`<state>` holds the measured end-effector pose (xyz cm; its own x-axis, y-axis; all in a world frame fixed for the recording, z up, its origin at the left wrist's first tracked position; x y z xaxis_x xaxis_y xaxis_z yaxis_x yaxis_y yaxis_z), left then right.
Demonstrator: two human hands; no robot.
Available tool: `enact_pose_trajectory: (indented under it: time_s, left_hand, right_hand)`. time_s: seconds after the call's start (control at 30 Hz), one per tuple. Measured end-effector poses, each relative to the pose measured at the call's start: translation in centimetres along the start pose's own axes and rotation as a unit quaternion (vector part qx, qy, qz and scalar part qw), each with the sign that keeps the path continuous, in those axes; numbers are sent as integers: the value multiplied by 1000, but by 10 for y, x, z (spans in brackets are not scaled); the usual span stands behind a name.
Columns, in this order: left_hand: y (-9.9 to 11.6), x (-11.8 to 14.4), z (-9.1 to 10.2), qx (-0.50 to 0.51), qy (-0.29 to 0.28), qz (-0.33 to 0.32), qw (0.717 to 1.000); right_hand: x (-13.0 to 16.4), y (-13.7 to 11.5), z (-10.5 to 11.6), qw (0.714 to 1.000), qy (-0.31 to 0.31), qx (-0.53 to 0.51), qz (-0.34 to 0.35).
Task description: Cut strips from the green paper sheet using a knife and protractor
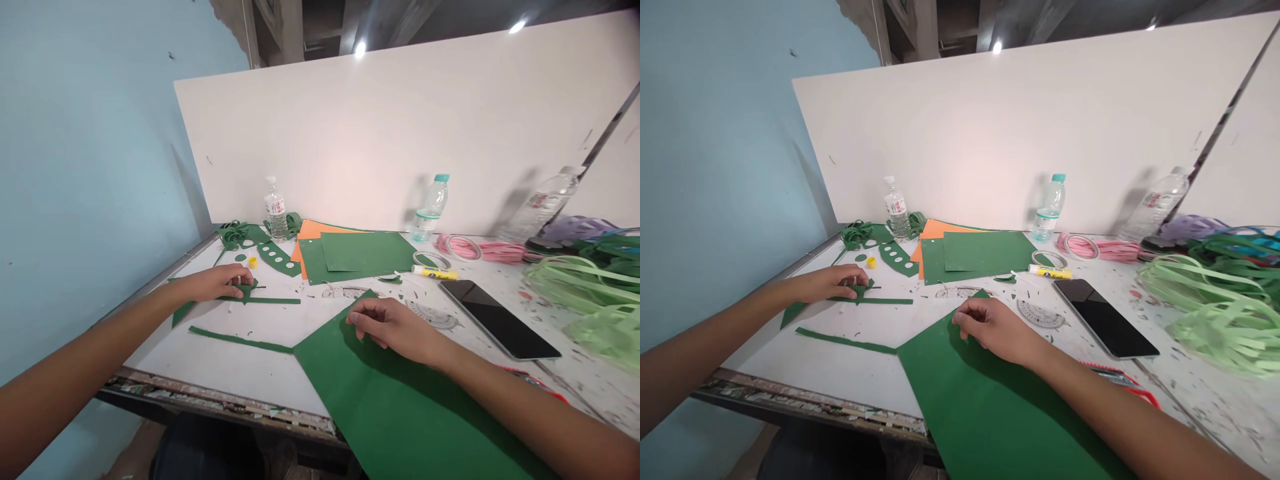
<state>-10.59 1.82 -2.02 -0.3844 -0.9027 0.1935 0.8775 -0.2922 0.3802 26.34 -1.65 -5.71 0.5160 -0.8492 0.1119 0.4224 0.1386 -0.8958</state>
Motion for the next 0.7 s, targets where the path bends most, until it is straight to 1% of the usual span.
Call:
enact_pose_trajectory:
  time_s: [0.1,0.33,0.4,0.47,0.5,0.53,0.57,0.6,0.63,0.7]
  left_hand:
    - [-3,-7,2,-2,14,-1,1000]
    - [-4,-15,21,-19,73,19,997]
    - [-3,-19,24,-27,118,32,992]
    - [-1,-21,26,-37,186,51,981]
    - [1,-21,26,-41,216,59,974]
    - [3,-21,24,-44,234,66,969]
    - [5,-19,21,-44,236,70,968]
    - [7,-17,16,-40,221,70,972]
    - [10,-14,10,-33,193,66,978]
    - [16,-7,-4,-14,119,53,991]
  right_hand:
    - [0,-3,0,1000,1,-2,-2]
    - [2,-6,1,1000,-6,0,-8]
    - [2,-4,0,1000,-7,0,-6]
    - [1,-3,1,1000,-8,1,-5]
    - [1,-2,1,1000,-9,1,-4]
    - [1,-2,1,1000,-10,2,-4]
    - [0,-1,1,1000,-10,3,-4]
    - [0,-1,1,1000,-11,4,-4]
    - [0,-2,2,1000,-12,6,-4]
    - [1,-2,1,1000,-13,9,-4]
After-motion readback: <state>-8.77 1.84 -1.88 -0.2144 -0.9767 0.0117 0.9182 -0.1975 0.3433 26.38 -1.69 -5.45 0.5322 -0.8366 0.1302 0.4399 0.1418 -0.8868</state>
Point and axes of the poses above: each hand's wrist, its own x-axis away from the middle knuckle, its own z-axis out of the back of the hand, y = z × x, the point moved 3 cm from there along -x, towards the middle knuckle, and after that the axes turned 2 degrees about y, right-handed, at the moved point
